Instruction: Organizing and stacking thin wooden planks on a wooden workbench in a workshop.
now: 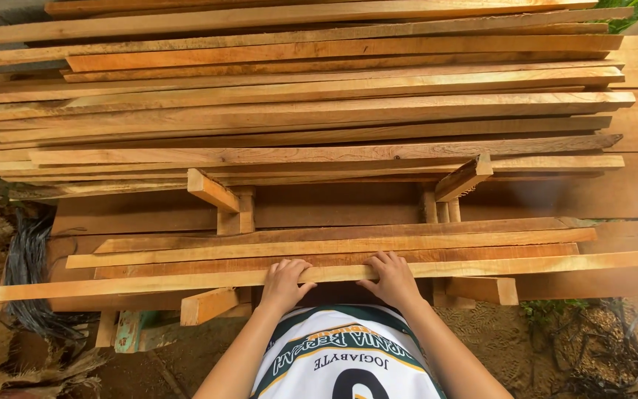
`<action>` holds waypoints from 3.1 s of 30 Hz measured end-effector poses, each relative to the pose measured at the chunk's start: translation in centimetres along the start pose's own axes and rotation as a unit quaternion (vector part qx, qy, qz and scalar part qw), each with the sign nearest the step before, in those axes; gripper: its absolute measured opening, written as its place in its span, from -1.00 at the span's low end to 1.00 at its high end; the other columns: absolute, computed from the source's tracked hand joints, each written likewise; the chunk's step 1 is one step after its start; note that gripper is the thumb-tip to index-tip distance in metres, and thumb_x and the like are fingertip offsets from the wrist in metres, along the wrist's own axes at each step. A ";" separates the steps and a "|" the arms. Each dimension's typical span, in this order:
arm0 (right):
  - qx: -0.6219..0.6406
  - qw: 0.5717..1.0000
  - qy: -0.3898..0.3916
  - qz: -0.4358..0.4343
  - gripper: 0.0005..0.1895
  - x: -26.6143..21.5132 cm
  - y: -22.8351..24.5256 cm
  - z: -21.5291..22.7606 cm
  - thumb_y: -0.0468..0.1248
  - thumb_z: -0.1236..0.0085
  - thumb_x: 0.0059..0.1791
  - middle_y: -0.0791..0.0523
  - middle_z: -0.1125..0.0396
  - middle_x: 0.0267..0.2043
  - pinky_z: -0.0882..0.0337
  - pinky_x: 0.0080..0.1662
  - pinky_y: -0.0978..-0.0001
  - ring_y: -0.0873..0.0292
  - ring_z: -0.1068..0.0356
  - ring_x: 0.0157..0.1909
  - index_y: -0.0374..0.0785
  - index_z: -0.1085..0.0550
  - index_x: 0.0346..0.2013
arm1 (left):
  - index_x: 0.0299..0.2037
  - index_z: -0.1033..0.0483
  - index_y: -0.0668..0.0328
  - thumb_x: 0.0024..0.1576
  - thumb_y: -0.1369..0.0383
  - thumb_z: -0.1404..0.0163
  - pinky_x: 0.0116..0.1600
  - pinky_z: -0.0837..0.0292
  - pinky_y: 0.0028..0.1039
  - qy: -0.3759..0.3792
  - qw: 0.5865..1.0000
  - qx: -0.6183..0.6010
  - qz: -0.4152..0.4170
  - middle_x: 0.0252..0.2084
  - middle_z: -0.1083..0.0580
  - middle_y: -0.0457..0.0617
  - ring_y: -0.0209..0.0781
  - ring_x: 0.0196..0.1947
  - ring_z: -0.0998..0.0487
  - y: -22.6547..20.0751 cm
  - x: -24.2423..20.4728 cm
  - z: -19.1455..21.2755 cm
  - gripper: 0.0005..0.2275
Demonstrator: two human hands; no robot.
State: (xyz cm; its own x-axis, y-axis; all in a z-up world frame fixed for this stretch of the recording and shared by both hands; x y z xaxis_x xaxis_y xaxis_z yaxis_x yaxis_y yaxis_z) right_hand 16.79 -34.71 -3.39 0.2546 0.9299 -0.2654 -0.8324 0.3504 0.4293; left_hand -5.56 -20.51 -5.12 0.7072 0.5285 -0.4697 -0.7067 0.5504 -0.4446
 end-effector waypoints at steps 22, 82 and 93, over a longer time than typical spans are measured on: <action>-0.086 0.991 0.101 0.023 -0.41 3.1 -2.0 -2.9 0.18 -0.37 -0.29 0.22 -0.34 -0.10 -0.44 0.00 0.20 0.10 -0.38 0.08 0.01 -0.43 -0.13 | -0.05 -0.44 -0.04 -0.11 0.28 -0.24 0.06 -0.32 -0.27 0.004 0.990 0.140 -0.020 -0.05 -0.39 -0.14 -0.10 0.08 -0.42 0.1 4.2 -3.3 -0.60; -0.105 0.987 0.119 -0.040 -0.29 2.4 -1.2 -1.4 0.59 0.04 -0.28 0.14 -0.54 -0.34 -0.52 -0.09 0.19 0.04 -0.57 -0.14 0.15 -0.50 -0.27 | 0.53 0.05 0.00 0.13 -0.17 0.04 0.20 -0.24 -0.12 0.122 0.989 0.081 0.018 0.22 -0.49 -0.03 -0.04 0.22 -0.47 -2.8 2.3 -0.1 -0.18; -0.098 0.989 0.114 -0.014 -0.32 2.9 -1.2 -1.3 0.57 0.02 -0.24 0.14 -0.54 -0.36 -0.50 -0.08 0.15 0.04 -0.58 -0.17 0.16 -0.49 -0.25 | 0.54 0.08 0.07 0.15 -0.15 0.05 0.19 -0.29 -0.06 0.127 0.986 0.105 -0.005 0.16 -0.49 0.01 0.02 0.20 -0.47 -2.7 2.7 0.0 -0.17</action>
State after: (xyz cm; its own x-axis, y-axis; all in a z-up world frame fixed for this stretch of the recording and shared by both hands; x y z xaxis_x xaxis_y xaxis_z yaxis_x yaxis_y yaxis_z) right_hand 17.87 -32.62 -5.79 0.1806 0.8631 -0.4717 -0.9118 0.3268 0.2487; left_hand -1.79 -20.53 -5.18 0.6663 0.3587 -0.6538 -0.6605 0.6909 -0.2940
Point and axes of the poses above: each hand's wrist, its own x-axis towards the middle knuckle, its own z-axis out of the back of the hand, y = z × x, the point moved 6 cm from there along x, towards the middle knuckle
